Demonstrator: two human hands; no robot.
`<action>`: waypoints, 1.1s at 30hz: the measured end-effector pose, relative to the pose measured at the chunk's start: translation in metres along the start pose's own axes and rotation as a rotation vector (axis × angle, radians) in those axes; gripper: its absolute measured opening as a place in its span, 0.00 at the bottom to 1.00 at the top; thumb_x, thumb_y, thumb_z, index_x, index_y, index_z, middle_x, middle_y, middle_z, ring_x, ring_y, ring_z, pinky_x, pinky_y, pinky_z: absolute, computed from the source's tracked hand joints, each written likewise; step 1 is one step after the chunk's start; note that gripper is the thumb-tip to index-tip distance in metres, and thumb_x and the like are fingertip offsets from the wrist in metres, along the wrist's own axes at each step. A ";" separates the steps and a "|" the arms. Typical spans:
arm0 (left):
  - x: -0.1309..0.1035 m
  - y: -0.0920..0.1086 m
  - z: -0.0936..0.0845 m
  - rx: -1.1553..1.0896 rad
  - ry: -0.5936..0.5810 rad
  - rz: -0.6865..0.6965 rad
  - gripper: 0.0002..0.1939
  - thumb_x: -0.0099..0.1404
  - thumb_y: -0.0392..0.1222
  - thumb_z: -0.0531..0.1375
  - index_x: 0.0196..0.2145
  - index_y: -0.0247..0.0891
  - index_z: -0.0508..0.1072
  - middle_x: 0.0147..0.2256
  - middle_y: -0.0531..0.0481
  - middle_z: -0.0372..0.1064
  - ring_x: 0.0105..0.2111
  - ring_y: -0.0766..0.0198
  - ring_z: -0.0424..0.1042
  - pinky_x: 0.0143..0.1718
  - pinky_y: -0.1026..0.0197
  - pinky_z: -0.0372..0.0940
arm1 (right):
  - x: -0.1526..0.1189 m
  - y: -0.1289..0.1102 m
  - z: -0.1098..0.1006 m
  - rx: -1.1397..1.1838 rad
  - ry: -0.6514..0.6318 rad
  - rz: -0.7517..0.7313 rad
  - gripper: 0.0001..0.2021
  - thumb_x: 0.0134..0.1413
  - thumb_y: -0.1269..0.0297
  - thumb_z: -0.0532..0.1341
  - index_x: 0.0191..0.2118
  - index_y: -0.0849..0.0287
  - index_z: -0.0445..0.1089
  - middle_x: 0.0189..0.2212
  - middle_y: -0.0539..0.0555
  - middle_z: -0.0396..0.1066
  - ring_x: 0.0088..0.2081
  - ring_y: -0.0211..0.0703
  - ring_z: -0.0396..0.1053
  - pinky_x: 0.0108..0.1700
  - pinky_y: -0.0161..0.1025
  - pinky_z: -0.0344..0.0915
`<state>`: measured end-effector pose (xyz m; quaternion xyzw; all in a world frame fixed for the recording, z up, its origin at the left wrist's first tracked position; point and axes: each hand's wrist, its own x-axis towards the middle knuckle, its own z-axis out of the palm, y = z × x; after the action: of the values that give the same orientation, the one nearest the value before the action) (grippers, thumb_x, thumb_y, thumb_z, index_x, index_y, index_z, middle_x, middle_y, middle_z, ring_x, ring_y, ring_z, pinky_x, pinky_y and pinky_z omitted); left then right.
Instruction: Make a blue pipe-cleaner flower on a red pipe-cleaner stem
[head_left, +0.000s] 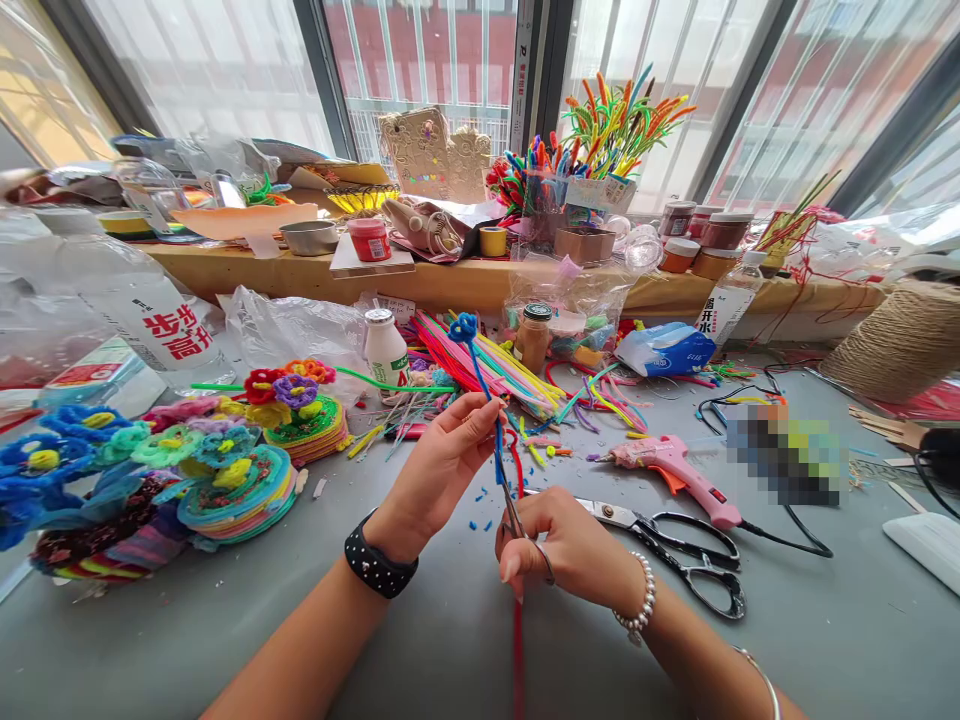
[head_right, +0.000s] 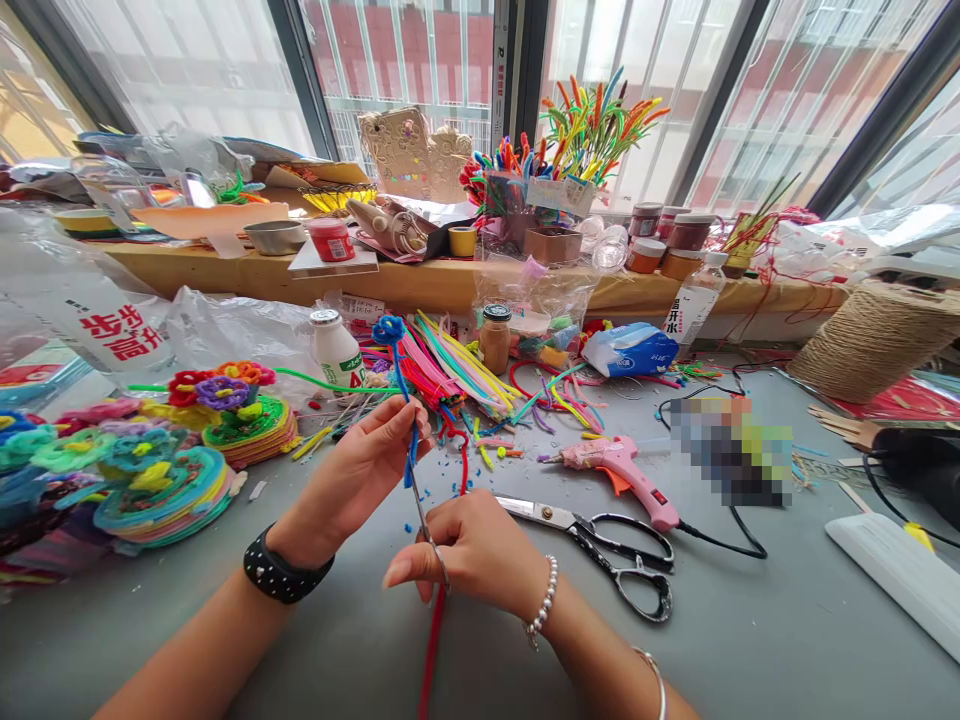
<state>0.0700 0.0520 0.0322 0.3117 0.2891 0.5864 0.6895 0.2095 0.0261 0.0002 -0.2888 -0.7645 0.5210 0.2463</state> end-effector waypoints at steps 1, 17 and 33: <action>0.000 0.000 0.000 -0.011 0.005 0.006 0.02 0.51 0.33 0.60 0.25 0.36 0.69 0.25 0.56 0.67 0.25 0.74 0.65 0.29 0.70 0.60 | 0.000 0.000 0.001 0.008 0.011 0.005 0.28 0.42 0.42 0.51 0.14 0.65 0.65 0.13 0.48 0.58 0.18 0.30 0.55 0.22 0.29 0.52; 0.002 -0.003 -0.001 -0.034 0.025 0.050 0.03 0.51 0.32 0.60 0.26 0.36 0.70 0.25 0.56 0.67 0.25 0.74 0.65 0.28 0.71 0.61 | 0.001 0.005 0.007 0.147 -0.045 0.056 0.31 0.42 0.39 0.48 0.14 0.66 0.64 0.12 0.48 0.56 0.14 0.28 0.55 0.17 0.28 0.51; 0.002 -0.005 -0.001 -0.027 0.014 0.051 0.02 0.52 0.33 0.59 0.27 0.36 0.69 0.25 0.55 0.66 0.26 0.74 0.64 0.29 0.70 0.60 | 0.004 0.001 0.015 0.184 0.007 -0.053 0.32 0.43 0.38 0.46 0.13 0.65 0.63 0.12 0.47 0.54 0.16 0.28 0.52 0.19 0.29 0.49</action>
<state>0.0729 0.0534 0.0280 0.3055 0.2779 0.6100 0.6762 0.1966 0.0189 -0.0058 -0.2462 -0.7200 0.5813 0.2881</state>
